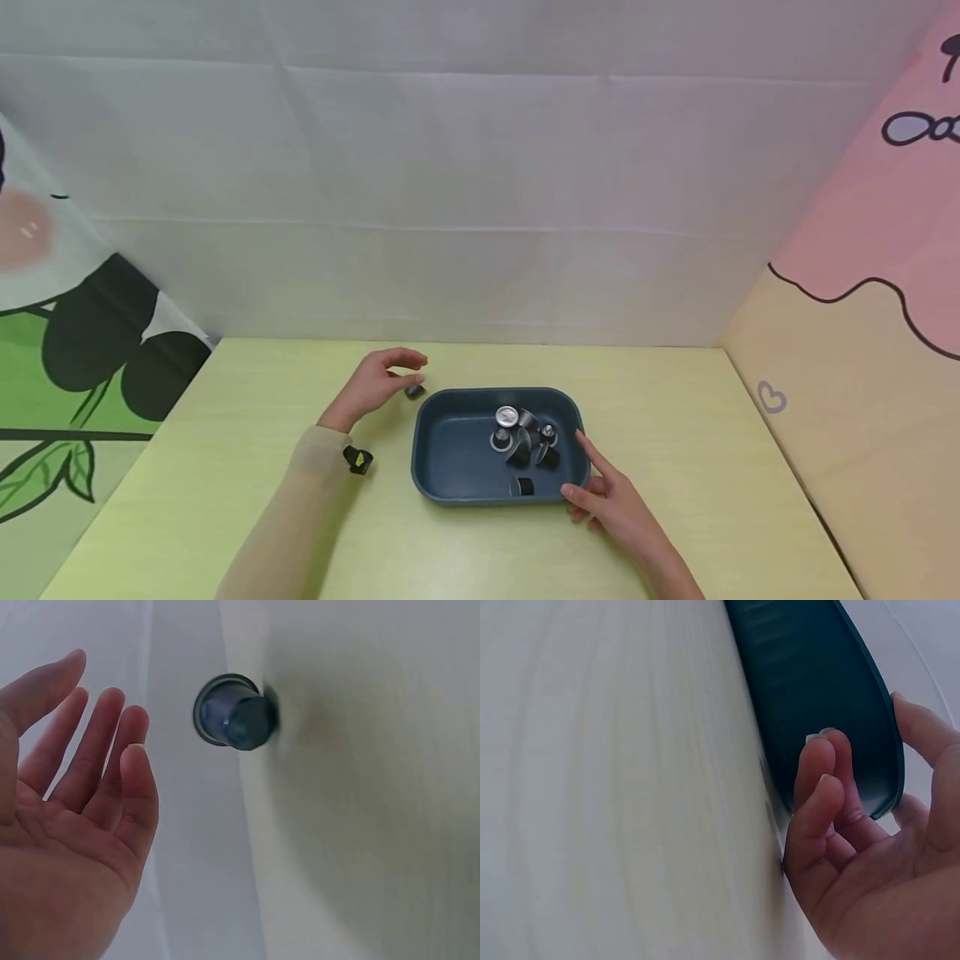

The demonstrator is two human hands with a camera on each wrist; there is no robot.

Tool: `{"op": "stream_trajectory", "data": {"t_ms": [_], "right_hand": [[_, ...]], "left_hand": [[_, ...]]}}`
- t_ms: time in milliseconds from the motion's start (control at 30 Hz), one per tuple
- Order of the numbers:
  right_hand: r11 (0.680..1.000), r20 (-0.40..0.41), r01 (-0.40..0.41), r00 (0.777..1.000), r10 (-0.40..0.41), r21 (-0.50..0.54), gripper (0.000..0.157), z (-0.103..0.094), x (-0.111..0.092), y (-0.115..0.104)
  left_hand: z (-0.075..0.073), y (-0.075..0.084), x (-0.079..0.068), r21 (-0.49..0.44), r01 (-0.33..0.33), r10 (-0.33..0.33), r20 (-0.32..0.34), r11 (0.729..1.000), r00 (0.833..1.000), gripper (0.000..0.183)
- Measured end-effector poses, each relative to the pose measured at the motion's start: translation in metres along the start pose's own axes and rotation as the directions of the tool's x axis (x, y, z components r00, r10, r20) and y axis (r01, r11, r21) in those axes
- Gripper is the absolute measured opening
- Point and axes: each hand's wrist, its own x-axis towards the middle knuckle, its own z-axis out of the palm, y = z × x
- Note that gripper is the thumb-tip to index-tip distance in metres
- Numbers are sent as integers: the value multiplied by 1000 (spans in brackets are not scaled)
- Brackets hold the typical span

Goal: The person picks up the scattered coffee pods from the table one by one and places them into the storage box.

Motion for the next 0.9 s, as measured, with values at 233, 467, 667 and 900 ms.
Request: {"op": "stream_trajectory", "data": {"t_ms": [233, 467, 667, 900], "right_hand": [[1000, -7, -4, 1000, 3, -8, 82, 0, 1, 0], [1000, -9, -3, 1000, 3, -10, 82, 0, 1, 1], [1000, -6, 0, 1000, 0, -13, 82, 0, 0, 2], [1000, -13, -2, 1000, 1, -15, 82, 1, 0, 1]], "left_hand": [[0, -13, -5, 30, 83, -85, 58, 996, 995, 43], [4, -30, -7, 52, 77, -82, 94, 996, 992, 40], [5, -33, -9, 63, 95, -102, 113, 993, 988, 40], [6, -33, -10, 93, 122, -131, 92, 988, 987, 41]]}}
